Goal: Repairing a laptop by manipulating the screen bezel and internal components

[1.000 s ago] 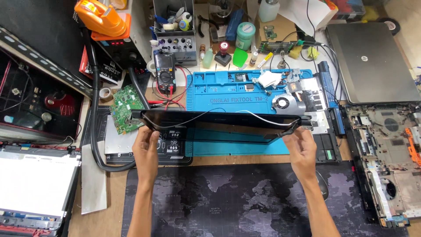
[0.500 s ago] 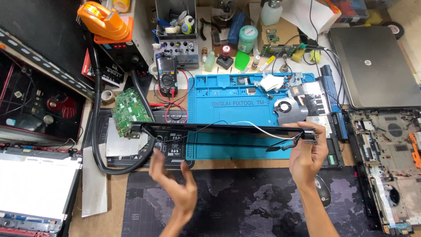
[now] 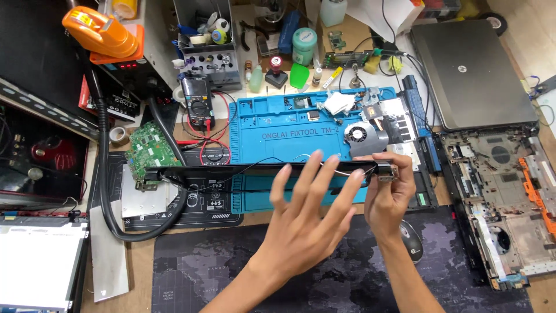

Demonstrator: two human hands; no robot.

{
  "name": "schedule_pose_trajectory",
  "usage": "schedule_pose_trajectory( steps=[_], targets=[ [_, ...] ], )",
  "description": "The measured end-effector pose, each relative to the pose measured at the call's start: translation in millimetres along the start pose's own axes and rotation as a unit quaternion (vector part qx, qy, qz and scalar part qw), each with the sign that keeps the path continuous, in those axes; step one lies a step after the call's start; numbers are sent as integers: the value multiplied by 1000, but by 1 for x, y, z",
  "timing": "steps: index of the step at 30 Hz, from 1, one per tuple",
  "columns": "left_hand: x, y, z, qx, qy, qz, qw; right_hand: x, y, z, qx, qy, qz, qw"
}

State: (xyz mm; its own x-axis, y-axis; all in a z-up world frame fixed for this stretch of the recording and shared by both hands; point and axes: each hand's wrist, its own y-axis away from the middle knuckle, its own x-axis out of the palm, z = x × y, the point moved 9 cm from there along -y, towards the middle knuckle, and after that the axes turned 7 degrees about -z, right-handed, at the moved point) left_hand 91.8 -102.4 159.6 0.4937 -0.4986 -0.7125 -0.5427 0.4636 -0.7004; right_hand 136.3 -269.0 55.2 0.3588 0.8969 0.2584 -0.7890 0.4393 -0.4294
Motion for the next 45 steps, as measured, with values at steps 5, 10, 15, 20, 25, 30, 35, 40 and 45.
schedule_pose_trajectory(
  steps=[5,10,15,20,25,30,35,40,45],
  targets=[
    [34,-14,-1,-3,4,85,996,-15,4,-2,-5,79,-46,996],
    [42,-18,3,1,-13,90,996,4,3,13,-15,-22,15,1000],
    [40,-20,3,-1,-21,94,995,14,-2,41,-138,120,71,981],
    [38,-18,3,13,-20,113,993,11,-1,35,-136,102,51,984],
    [35,-15,6,6,-8,106,994,2,-1,28,-123,104,58,985],
    [29,-24,0,13,13,55,998,-2,0,25,-112,111,48,986],
    [38,-31,1,6,38,23,999,-9,-3,13,-106,92,47,989],
    [52,-25,6,-12,68,-32,997,-18,-9,-4,-71,60,33,995],
    [56,-26,8,-16,91,-27,995,-27,-8,-16,-12,141,39,989]
  ],
)
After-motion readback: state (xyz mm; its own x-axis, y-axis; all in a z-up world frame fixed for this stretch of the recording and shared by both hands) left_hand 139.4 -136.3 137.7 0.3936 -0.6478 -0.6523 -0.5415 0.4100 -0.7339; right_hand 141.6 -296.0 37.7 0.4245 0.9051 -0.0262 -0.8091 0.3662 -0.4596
